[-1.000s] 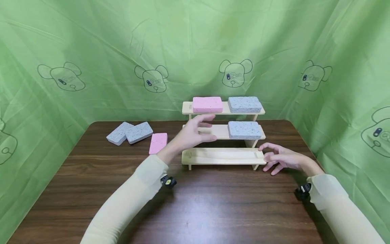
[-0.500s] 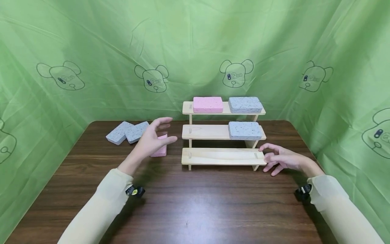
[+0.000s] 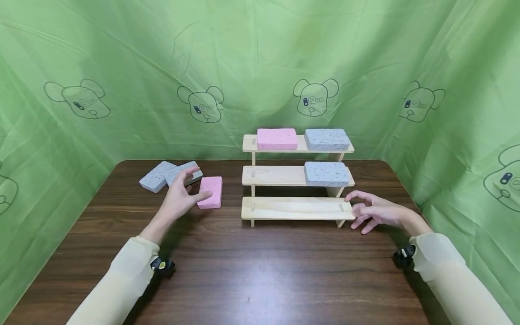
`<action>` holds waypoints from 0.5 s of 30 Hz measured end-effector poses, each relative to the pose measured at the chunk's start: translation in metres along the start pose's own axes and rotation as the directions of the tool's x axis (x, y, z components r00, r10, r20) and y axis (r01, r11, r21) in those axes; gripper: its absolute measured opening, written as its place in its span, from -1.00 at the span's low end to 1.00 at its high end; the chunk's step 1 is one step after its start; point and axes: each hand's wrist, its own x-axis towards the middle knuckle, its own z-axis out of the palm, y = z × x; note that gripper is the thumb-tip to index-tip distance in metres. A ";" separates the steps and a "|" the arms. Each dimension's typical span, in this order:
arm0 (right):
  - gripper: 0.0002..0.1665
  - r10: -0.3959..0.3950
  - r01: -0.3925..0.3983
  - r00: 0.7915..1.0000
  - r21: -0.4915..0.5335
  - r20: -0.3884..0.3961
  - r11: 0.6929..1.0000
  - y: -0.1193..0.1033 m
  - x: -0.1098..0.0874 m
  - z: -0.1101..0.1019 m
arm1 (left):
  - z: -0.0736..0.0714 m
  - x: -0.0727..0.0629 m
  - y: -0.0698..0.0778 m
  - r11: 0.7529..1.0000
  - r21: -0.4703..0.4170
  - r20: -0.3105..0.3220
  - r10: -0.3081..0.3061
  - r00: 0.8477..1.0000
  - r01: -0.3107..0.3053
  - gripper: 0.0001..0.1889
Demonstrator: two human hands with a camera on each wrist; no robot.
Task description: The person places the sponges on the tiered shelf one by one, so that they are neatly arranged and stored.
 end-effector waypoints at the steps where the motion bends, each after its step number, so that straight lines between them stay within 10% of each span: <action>1: -0.55 -0.002 0.002 1.000 0.002 0.002 1.000 0.000 0.000 0.000 | 0.000 0.000 -0.003 1.000 -0.002 -0.002 -0.012 1.000 0.012 -0.10; 15: -0.55 -0.011 0.010 1.000 0.004 0.005 1.000 0.000 0.002 -0.001 | 0.008 -0.003 -0.027 0.989 -0.077 0.055 -0.120 0.991 0.124 0.08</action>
